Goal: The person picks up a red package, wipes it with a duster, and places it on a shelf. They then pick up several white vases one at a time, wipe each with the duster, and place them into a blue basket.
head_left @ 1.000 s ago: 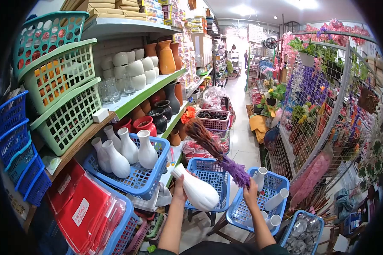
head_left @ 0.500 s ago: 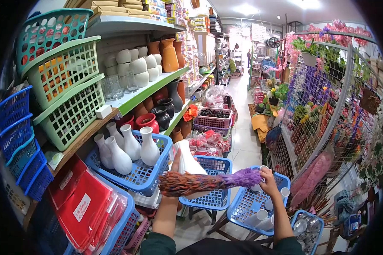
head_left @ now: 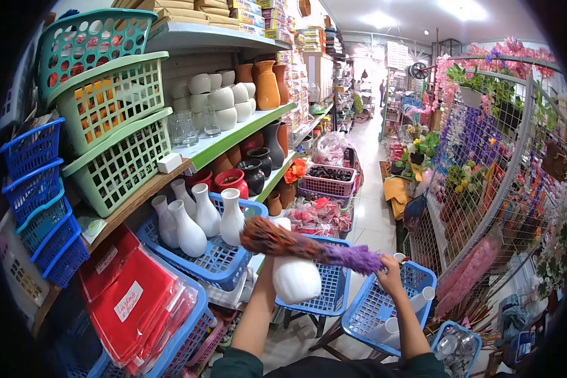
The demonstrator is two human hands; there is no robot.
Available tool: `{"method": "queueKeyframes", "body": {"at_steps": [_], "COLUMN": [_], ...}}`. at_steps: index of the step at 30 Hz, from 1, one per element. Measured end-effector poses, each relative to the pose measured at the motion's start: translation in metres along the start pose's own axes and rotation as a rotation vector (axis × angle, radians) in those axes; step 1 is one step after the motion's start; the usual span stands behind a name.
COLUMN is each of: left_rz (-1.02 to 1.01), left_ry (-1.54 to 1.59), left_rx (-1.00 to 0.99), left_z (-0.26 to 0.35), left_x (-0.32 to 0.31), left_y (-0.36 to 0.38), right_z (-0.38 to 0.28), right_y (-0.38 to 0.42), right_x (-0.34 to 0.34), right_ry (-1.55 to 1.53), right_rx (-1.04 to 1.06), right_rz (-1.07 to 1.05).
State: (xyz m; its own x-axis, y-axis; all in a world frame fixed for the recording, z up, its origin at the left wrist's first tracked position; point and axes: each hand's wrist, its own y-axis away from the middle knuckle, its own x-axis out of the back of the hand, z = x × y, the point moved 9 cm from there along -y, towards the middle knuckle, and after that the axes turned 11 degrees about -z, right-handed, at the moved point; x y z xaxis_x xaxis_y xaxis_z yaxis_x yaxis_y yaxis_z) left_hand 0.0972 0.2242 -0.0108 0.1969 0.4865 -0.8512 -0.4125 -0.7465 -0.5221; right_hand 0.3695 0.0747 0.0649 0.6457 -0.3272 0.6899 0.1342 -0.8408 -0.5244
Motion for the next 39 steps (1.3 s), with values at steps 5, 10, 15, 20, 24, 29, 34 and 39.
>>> {"method": "queueKeyframes", "body": {"at_steps": [5,10,15,20,24,29,34,39], "left_rz": [-0.110,-0.008,0.160,-0.054,0.052,-0.115,-0.186,-0.128], "left_ry": [0.161,-0.166,-0.093,-0.343,-0.412,0.044,0.349,0.131], "left_rx": [-0.017,0.054,0.077,0.269,0.160,0.130,0.242,0.354], "left_z": [-0.001,0.000,-0.024,-0.030,-0.008,-0.005,-0.029,-0.019], "left_x": [-0.106,-0.086,-0.058,-0.072,-0.077,-0.107,-0.109,0.000], "left_y": [-0.011,-0.014,-0.001,0.004,-0.002,0.002,-0.002,-0.005], "right_z": [0.002,-0.031,-0.028,-0.016,-0.023,-0.022,-0.011,-0.027], "right_y": [0.015,-0.008,-0.029,-0.031,-0.017,0.005,0.004,-0.021], "right_x": [0.007,-0.002,-0.009,-0.019,-0.021,-0.010,-0.015,-0.012], "right_ry": [-0.085,0.068,0.140,0.140,0.072,0.049,0.108,0.190], "right_rx": [0.087,0.185,0.022,-0.116,0.011,0.119,0.128,-0.035], "right_rz": [-0.115,-0.068,0.072,0.107,0.077,-0.029,-0.010,0.158]}}
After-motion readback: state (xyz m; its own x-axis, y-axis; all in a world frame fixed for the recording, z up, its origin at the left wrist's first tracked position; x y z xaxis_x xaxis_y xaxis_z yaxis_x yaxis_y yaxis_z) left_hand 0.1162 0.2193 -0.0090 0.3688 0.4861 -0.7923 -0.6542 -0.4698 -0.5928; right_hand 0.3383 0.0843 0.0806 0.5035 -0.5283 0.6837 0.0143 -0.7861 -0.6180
